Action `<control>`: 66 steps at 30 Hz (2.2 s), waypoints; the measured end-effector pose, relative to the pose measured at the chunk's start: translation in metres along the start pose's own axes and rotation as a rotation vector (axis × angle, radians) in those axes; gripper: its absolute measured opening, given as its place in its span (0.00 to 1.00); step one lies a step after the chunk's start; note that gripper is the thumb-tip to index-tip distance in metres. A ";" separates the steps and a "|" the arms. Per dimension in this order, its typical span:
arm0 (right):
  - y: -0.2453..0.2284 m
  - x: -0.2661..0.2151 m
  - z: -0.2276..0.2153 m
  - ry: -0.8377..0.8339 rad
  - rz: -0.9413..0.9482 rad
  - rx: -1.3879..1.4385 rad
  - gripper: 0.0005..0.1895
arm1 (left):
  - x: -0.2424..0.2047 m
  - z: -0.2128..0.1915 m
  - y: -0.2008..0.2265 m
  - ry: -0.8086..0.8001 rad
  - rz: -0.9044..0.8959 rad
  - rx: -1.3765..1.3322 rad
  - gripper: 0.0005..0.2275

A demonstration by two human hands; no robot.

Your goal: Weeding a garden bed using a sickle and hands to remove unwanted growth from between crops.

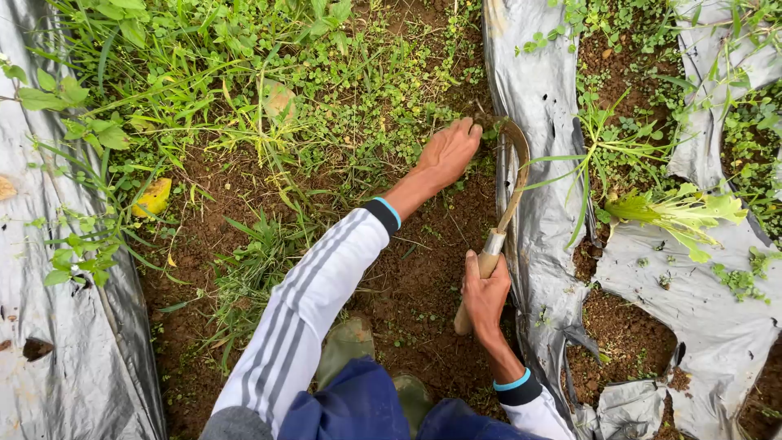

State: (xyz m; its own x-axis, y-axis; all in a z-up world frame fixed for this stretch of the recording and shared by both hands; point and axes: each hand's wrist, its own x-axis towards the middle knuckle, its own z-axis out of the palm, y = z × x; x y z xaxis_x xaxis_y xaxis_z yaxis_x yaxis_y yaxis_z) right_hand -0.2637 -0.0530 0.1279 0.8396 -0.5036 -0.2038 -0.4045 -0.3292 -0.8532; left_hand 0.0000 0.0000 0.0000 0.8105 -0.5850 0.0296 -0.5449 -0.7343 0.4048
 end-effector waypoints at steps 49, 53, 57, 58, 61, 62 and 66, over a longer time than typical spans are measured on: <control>0.037 -0.061 -0.025 -0.202 0.196 0.110 0.10 | -0.103 -0.012 -0.014 0.100 0.196 0.308 0.09; 0.041 -0.063 -0.024 -0.196 0.227 0.148 0.08 | -0.118 -0.039 -0.015 0.081 0.213 0.248 0.09; 0.036 -0.034 -0.006 -0.226 0.164 0.243 0.05 | -0.112 -0.037 -0.015 0.060 0.156 0.263 0.09; 0.046 -0.049 -0.011 -0.224 0.159 0.246 0.05 | -0.116 -0.030 -0.023 0.064 0.159 0.267 0.09; 0.065 -0.080 -0.020 -0.287 0.331 0.232 0.06 | -0.128 -0.022 -0.043 0.061 0.112 0.233 0.07; 0.064 -0.078 -0.023 -0.262 0.323 0.259 0.05 | -0.132 -0.028 -0.044 0.016 0.089 0.225 0.08; 0.051 -0.039 -0.006 -0.213 0.239 0.318 0.04 | -0.139 -0.058 -0.034 -0.050 0.056 0.214 0.10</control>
State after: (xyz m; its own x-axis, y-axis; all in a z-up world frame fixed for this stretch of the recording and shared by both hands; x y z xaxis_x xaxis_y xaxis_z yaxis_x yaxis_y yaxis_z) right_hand -0.3193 -0.0547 0.0950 0.8053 -0.3489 -0.4793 -0.4931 0.0548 -0.8683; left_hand -0.0815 0.1264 0.0352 0.7688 -0.6395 -0.0012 -0.6263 -0.7533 0.2007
